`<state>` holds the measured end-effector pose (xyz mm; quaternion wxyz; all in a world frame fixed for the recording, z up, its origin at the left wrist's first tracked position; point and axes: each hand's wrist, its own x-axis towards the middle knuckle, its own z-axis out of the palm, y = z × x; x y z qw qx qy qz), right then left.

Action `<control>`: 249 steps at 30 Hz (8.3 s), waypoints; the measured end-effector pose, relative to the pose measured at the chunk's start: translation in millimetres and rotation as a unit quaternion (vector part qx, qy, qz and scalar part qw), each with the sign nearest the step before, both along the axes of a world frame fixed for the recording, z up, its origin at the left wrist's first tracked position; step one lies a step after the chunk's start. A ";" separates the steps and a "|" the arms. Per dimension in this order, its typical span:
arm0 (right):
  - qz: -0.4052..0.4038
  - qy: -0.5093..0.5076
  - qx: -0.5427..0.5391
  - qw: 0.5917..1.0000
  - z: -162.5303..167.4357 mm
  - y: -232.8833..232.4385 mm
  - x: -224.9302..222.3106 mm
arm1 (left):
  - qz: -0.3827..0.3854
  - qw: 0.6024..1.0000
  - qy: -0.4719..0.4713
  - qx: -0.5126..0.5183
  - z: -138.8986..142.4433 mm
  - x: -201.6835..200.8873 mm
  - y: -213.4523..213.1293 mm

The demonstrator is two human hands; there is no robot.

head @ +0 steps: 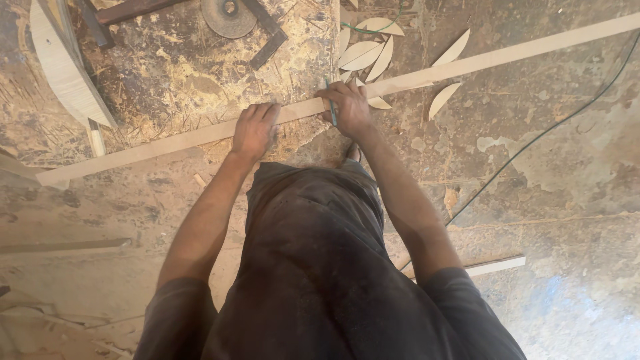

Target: The person marks a wooden plank with a pencil and then uses a handheld circular saw to cut the plank into smaller pieces. The person repeats the marking and cutting process on the same plank multiple times.

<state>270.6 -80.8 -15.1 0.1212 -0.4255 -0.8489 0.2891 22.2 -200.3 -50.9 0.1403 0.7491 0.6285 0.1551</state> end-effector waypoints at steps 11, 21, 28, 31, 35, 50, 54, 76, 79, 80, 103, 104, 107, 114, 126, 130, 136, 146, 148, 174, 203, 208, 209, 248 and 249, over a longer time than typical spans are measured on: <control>0.013 0.006 0.017 1.000 -17.0 1.9 13.5 | 0.018 0.998 0.022 -0.062 2.9 10.8 1.9; 0.018 0.036 0.028 0.999 -40.2 0.5 24.4 | 0.014 0.987 0.060 -0.148 2.0 11.9 6.1; 0.019 0.028 0.023 0.999 -36.6 1.7 21.9 | 0.044 0.992 0.017 -0.120 1.2 14.5 -0.9; 0.019 0.026 0.026 0.999 -32.7 2.8 18.9 | 0.048 0.994 -0.001 -0.102 0.7 13.4 -3.5; 0.020 0.014 0.029 0.999 -25.8 3.6 16.8 | 0.047 0.995 -0.007 -0.087 -1.9 12.7 -2.6; 0.015 0.003 0.007 1.000 -20.0 4.3 12.8 | 0.096 0.987 -0.007 -0.126 2.2 24.9 1.9; 0.012 0.008 0.009 1.000 -17.6 3.1 11.0 | 0.051 0.996 -0.023 -0.073 -4.0 41.7 15.8; -0.104 0.247 -0.168 0.949 -13.7 -8.6 39.7 | 0.038 0.998 -0.006 -0.055 -11.4 62.0 22.4; -0.152 0.338 -0.187 0.910 -13.6 -21.5 60.4 | 0.038 0.998 -0.010 -0.057 -12.3 62.2 22.0; -0.154 0.352 -0.157 0.910 -13.6 -25.7 64.2 | 0.040 0.997 -0.015 -0.057 -12.1 62.1 21.4; -0.103 0.168 -0.161 0.967 1.6 0.4 8.5 | 0.051 0.998 -0.026 -0.040 -12.2 59.5 23.2; -0.100 0.167 -0.164 0.967 0.9 -0.2 9.4 | 0.052 0.997 -0.026 -0.046 -12.2 59.5 23.2; -0.067 0.083 -0.209 0.972 -0.4 -5.5 16.1 | 0.049 0.997 -0.020 -0.053 -10.8 59.8 23.2; -0.072 0.142 -0.165 0.973 10.0 -14.0 33.1 | 0.051 0.997 -0.024 -0.044 -4.8 60.2 23.2; -0.041 0.065 -0.131 0.988 8.7 -19.4 39.2 | 0.057 0.998 -0.011 -0.029 -12.3 58.4 24.0; -0.096 0.141 -0.155 0.973 20.2 -15.8 35.9 | 0.065 0.997 0.006 -0.031 -14.6 56.7 28.5; 0.107 0.006 0.033 0.994 24.9 3.5 -24.4 | 0.053 0.995 0.015 -0.080 -15.5 49.2 34.3; 0.204 -0.055 0.124 0.969 13.1 15.6 -65.9 | 0.033 0.997 0.062 -0.017 -27.1 25.4 41.8; 0.226 -0.069 0.141 0.961 13.3 16.5 -72.6 | 0.042 0.998 0.043 0.012 -29.6 22.5 40.9; 0.257 -0.132 0.149 0.946 3.7 6.9 -117.5 | 0.264 0.937 0.143 0.181 -40.7 -133.5 -71.0; 0.576 -0.228 -0.060 0.783 12.7 -105.7 -507.4 | 0.274 0.938 0.145 0.152 -64.0 -137.1 -70.7; 0.560 -0.221 -0.035 0.798 19.5 -88.5 -512.2 | 0.256 0.944 0.153 0.139 -59.5 -139.0 -71.7; 0.540 -0.254 -0.019 0.802 22.4 -85.6 -514.3 | 0.257 0.944 0.156 0.137 -59.6 -138.7 -71.3; -0.003 0.466 0.547 0.695 300.3 -109.7 97.3 | 0.223 0.970 0.020 0.096 -12.6 -204.2 10.5; 0.013 0.451 0.560 0.694 309.3 -123.0 99.3 | 0.220 0.968 0.026 0.117 -8.2 -193.1 8.9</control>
